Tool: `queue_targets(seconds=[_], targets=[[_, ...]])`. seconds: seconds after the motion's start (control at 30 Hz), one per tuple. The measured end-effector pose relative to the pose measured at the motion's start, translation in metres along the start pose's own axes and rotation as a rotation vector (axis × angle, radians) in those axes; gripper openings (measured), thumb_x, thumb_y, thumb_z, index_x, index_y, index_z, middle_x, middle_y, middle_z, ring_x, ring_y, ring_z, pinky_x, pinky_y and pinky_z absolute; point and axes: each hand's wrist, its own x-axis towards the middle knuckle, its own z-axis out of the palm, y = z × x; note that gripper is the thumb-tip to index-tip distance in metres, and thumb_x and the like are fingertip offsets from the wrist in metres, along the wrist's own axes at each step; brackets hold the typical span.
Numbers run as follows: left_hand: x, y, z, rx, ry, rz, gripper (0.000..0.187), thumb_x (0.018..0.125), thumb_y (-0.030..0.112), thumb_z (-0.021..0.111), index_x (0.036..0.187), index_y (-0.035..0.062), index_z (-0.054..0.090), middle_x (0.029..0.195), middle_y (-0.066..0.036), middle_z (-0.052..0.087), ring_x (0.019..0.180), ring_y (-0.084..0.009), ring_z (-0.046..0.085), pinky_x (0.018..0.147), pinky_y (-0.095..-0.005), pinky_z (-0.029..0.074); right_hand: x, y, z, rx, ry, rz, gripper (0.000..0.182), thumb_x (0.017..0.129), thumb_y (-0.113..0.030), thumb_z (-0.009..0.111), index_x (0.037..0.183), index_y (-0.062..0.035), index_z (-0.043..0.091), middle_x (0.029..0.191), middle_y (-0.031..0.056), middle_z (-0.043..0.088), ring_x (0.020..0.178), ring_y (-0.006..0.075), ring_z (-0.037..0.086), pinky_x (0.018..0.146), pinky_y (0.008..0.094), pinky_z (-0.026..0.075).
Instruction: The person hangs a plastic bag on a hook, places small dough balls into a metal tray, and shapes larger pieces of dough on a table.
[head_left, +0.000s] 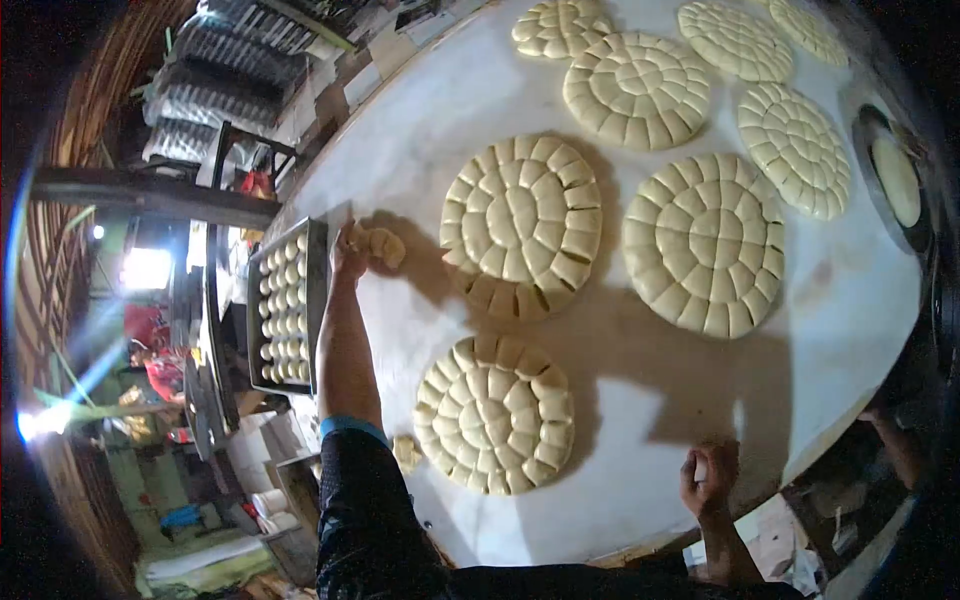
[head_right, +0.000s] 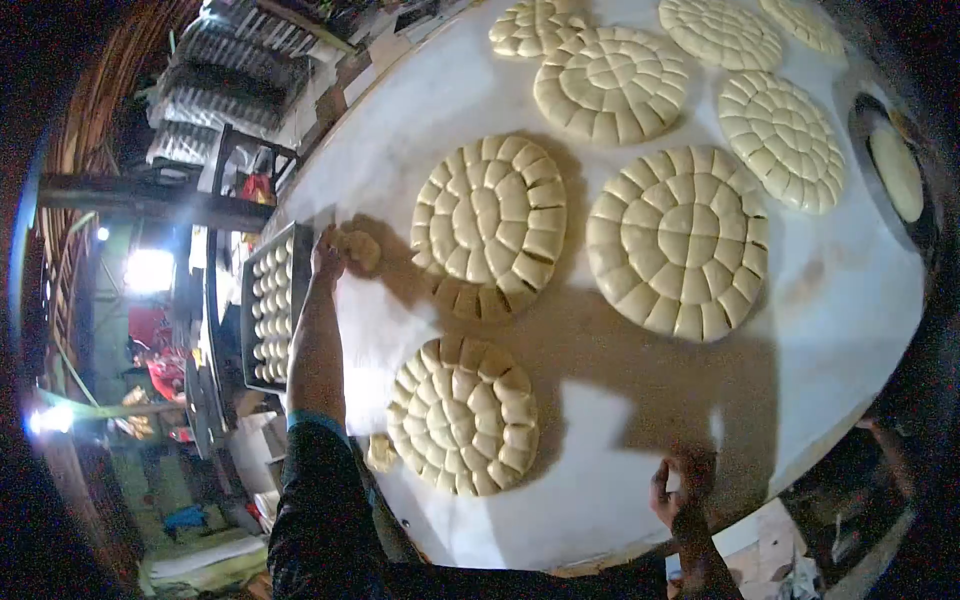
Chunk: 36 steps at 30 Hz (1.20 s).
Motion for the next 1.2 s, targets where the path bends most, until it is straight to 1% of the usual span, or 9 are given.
queue_targets(seconds=[0.07,0.13,0.23,0.3,0.4,0.67,0.87,1.13,1.2], targets=[[0.003,0.002,-0.003,-0.471,-0.248,0.23,0.068,0.075,0.013,0.072,0.138,0.0069,0.046,0.116,-0.012,0.062,0.11,-0.0274,0.058,0.091,-0.0371,0.049,0.001,0.003,0.003,-0.002,0.014,0.034,0.008,0.081,-0.006,0.06,0.088,-0.0079,0.056,0.08,0.0117,0.057,0.079,0.0334,0.057,0.079,0.0469,0.044],[0.006,0.043,-0.044,-0.272,-0.567,-0.013,0.063,0.076,0.012,0.073,0.134,0.0042,0.049,0.115,-0.013,0.061,0.11,-0.027,0.058,0.093,-0.0352,0.048,0.012,0.0,0.004,-0.017,0.041,-0.024,0.006,0.081,-0.006,0.059,0.086,-0.0076,0.055,0.081,0.0118,0.057,0.078,0.0333,0.057,0.08,0.0473,0.043],[-0.032,0.124,-0.068,-0.125,-0.768,-0.637,0.038,0.074,0.014,0.079,0.108,0.008,0.064,0.078,-0.001,0.057,0.062,-0.0111,0.053,0.05,-0.0263,0.044,0.034,-0.016,0.002,0.013,0.042,-0.012,0.004,0.082,-0.009,0.058,0.083,-0.0072,0.055,0.082,0.0121,0.057,0.075,0.0333,0.055,0.077,0.047,0.042],[-0.066,0.127,-0.062,-0.032,-0.626,-0.518,0.028,0.081,0.02,0.075,0.105,0.011,0.063,0.078,0.001,0.06,0.05,-0.0057,0.042,0.04,-0.0217,0.031,0.042,-0.015,0.007,0.023,0.067,-0.059,0.008,0.082,-0.014,0.059,0.08,-0.007,0.055,0.082,0.0126,0.057,0.073,0.0333,0.052,0.073,0.0459,0.04],[-0.133,0.189,-0.071,-0.869,-0.536,-0.544,0.023,0.089,0.018,0.067,0.11,0.0101,0.06,0.09,-0.003,0.065,0.051,-0.0033,0.039,0.042,-0.0205,0.03,0.051,-0.023,0.01,0.074,0.149,-0.109,0.009,0.081,-0.013,0.06,0.081,-0.0052,0.057,0.08,0.013,0.057,0.077,0.0332,0.053,0.075,0.0453,0.04],[-0.294,0.415,-0.105,-1.068,-0.541,-0.415,0.034,0.092,0.031,0.063,0.117,0.0072,0.06,0.087,-0.002,0.062,0.062,-0.0047,0.046,0.052,-0.0216,0.035,0.035,0.015,0.04,0.261,0.179,0.026,0.015,0.075,-0.01,0.067,0.085,-0.0018,0.06,0.073,0.0094,0.055,0.072,0.0252,0.054,0.073,0.0374,0.043],[-0.487,0.336,0.024,-0.403,-0.591,0.128,0.044,0.088,0.039,0.063,0.112,0.0028,0.064,0.096,-0.018,0.069,0.086,-0.0299,0.066,0.078,-0.0444,0.052,-0.039,-0.031,0.001,0.434,0.269,0.084,0.008,0.085,-0.011,0.063,0.084,-0.0032,0.061,0.07,0.002,0.058,0.062,0.0092,0.053,0.059,0.0242,0.042],[-0.657,0.303,-0.15,-0.199,-0.641,-0.306,0.045,0.085,0.041,0.067,0.112,0.0042,0.066,0.093,-0.022,0.069,0.089,-0.0317,0.069,0.075,-0.0394,0.054,-0.217,-0.079,0.003,0.988,-0.278,0.424,0.018,0.091,-0.018,0.063,0.091,-0.0006,0.065,0.073,0.0025,0.062,0.057,0.0071,0.053,0.05,0.0219,0.042],[-0.685,0.252,-0.133,-0.276,-0.577,-0.138,0.042,0.086,0.035,0.069,0.113,0.0027,0.065,0.092,-0.02,0.07,0.085,-0.0259,0.07,0.074,-0.0356,0.054,-0.238,-0.13,0.005,0.973,-0.583,0.59,0.039,0.095,-0.039,0.055,0.101,-0.0009,0.063,0.083,0.0071,0.065,0.066,0.0114,0.06,0.06,0.0258,0.049]])
